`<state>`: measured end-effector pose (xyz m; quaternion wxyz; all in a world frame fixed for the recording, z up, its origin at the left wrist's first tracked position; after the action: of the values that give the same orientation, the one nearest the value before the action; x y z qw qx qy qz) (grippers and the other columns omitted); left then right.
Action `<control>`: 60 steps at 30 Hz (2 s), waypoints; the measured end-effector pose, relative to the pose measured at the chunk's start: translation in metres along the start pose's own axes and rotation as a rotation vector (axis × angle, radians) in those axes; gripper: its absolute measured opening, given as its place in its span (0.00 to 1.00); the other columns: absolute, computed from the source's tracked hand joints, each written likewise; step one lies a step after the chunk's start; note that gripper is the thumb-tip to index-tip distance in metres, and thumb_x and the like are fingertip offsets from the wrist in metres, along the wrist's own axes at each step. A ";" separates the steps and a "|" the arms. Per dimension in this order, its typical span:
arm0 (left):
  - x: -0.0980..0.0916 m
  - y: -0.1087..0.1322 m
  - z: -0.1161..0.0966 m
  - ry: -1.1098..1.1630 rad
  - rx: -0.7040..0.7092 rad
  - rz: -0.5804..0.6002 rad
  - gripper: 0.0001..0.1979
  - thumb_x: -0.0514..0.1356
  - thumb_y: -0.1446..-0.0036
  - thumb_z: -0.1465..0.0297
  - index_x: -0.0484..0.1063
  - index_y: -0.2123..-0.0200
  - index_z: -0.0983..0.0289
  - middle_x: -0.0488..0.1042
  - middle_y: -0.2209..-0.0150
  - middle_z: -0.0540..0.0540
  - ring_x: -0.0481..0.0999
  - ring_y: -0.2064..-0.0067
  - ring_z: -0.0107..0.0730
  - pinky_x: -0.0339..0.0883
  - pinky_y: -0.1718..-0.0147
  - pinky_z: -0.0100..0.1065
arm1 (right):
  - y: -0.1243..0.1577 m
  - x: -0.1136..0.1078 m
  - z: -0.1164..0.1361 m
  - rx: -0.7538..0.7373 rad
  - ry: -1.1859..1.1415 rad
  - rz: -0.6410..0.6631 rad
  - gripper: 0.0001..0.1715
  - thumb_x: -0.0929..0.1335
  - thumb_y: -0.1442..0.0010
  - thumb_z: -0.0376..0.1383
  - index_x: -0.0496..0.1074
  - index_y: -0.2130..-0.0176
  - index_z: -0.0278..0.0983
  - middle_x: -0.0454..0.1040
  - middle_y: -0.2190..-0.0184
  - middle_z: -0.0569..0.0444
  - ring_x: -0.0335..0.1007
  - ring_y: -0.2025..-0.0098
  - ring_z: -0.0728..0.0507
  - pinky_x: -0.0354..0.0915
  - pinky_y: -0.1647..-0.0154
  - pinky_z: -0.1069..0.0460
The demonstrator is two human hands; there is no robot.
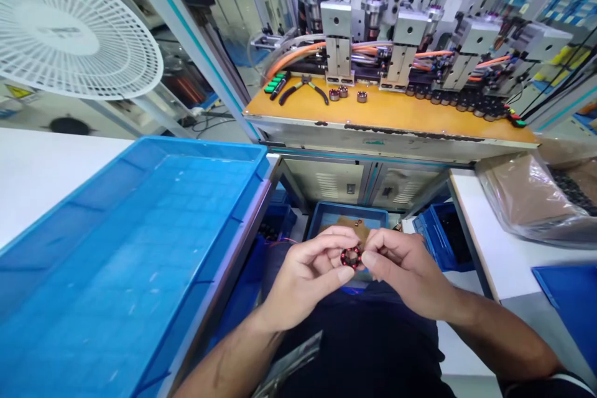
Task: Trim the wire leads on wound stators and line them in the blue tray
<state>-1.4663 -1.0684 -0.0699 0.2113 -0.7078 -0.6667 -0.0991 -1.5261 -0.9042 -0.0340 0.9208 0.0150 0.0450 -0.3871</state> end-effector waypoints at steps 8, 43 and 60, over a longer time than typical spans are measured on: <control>0.004 0.006 -0.008 -0.038 -0.055 -0.008 0.14 0.70 0.48 0.76 0.82 0.57 0.59 0.76 0.55 0.59 0.79 0.63 0.28 0.77 0.63 0.26 | 0.000 -0.021 0.007 0.139 -0.021 0.208 0.20 0.73 0.41 0.48 0.71 0.70 0.33 0.67 0.75 0.57 0.58 0.74 0.52 0.54 0.74 0.56; 0.005 0.014 -0.008 -0.058 -0.069 0.059 0.15 0.71 0.50 0.77 0.83 0.58 0.58 0.75 0.57 0.56 0.79 0.64 0.24 0.76 0.63 0.23 | -0.006 -0.014 0.041 0.195 0.238 0.225 0.08 0.69 0.40 0.34 0.76 0.70 0.33 0.71 0.78 0.58 0.62 0.76 0.53 0.58 0.75 0.57; 0.006 0.008 -0.002 0.051 -0.056 0.136 0.16 0.74 0.52 0.72 0.81 0.57 0.58 0.67 0.60 0.51 0.70 0.67 0.17 0.68 0.67 0.19 | 0.014 -0.009 0.028 0.114 0.135 0.177 0.07 0.69 0.37 0.33 0.75 0.67 0.34 0.72 0.75 0.61 0.64 0.74 0.55 0.60 0.73 0.60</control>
<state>-1.4572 -1.0638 -0.0669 0.2147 -0.7544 -0.6084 -0.1209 -1.5207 -0.8900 -0.0050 0.9439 0.0972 0.0835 -0.3045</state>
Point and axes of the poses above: each hand's wrist, its own y-axis away from the middle knuckle, its own x-axis out of the palm, z = x × y, the point moved 2 cm from there along -y, towards the middle knuckle
